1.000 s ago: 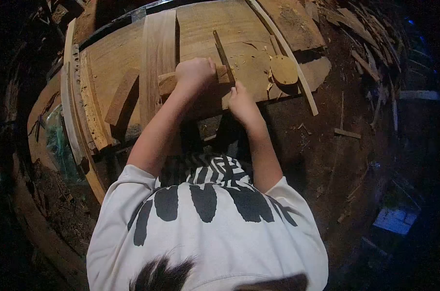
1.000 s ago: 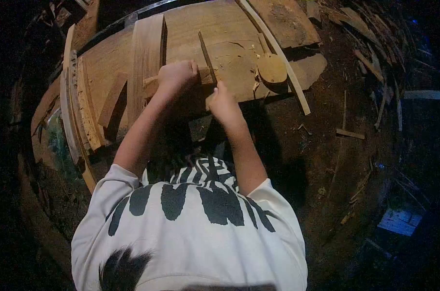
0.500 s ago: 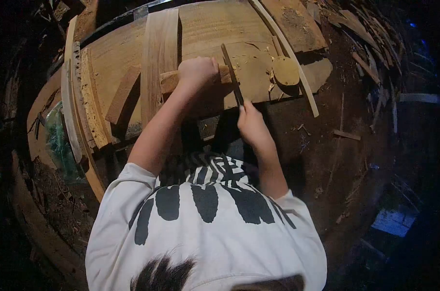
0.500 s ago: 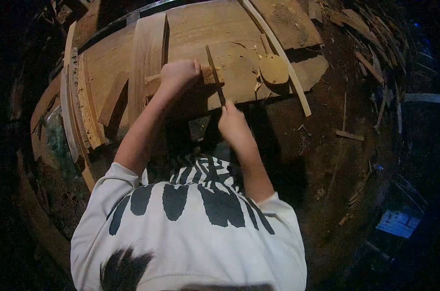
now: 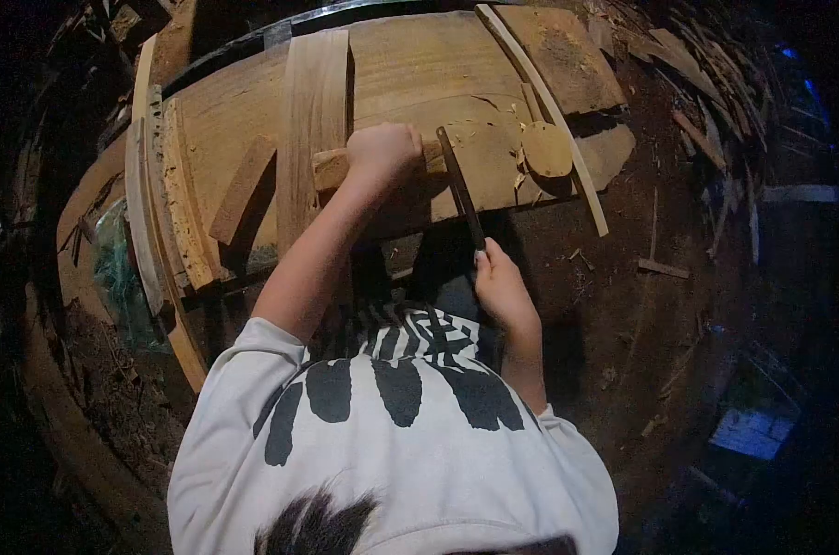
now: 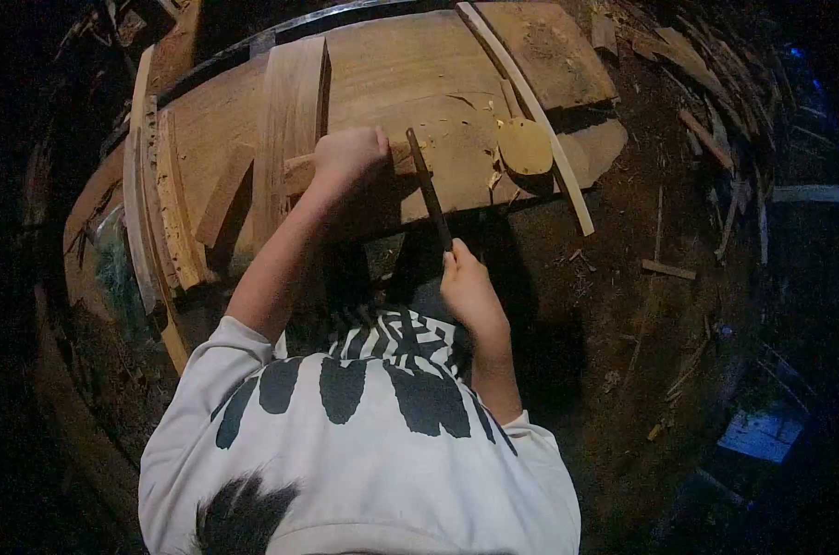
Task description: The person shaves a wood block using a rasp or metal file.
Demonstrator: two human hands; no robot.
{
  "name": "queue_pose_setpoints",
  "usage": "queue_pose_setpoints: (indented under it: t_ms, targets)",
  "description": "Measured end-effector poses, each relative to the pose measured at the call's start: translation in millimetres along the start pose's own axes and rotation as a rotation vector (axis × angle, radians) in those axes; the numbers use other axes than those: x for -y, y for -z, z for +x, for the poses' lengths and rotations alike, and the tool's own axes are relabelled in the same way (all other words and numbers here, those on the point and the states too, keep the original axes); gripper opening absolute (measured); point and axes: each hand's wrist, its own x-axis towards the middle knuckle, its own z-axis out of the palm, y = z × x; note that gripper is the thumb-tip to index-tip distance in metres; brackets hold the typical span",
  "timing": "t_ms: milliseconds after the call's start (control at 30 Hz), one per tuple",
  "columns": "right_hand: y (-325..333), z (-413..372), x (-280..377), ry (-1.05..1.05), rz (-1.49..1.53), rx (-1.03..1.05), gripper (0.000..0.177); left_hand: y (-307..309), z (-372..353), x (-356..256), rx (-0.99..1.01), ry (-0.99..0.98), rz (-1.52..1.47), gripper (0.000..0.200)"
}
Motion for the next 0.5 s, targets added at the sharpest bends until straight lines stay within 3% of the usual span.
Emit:
queue_pose_setpoints:
  t_ms: [167, 200, 300, 400, 500]
  targets:
    - [-9.5, 65.4, 16.9, 0.197, -0.007, -0.020, 0.022, -4.8, 0.1, 1.3, 0.015, -0.013, 0.020, 0.038]
    - [-12.8, 84.4, 21.0, 0.230, 0.032, -0.013, 0.023, -7.9, 0.2, 2.2, -0.017, 0.002, -0.019, 0.044]
    - [-18.5, 116.2, 30.7, 0.143, 0.019, 0.024, 0.026, -5.9, -0.8, 0.6, -0.049, 0.019, -0.049, 0.051]
    - [-17.1, 100.0, 23.0, 0.168, -0.089, -0.007, 0.025, -6.8, -1.5, 1.0, -0.050, 0.025, -0.047, 0.051]
    - [-9.7, 48.6, 2.6, 0.196, 0.005, -0.034, 0.022, -8.8, 0.5, 1.4, -0.052, 0.021, -0.062, 0.050]
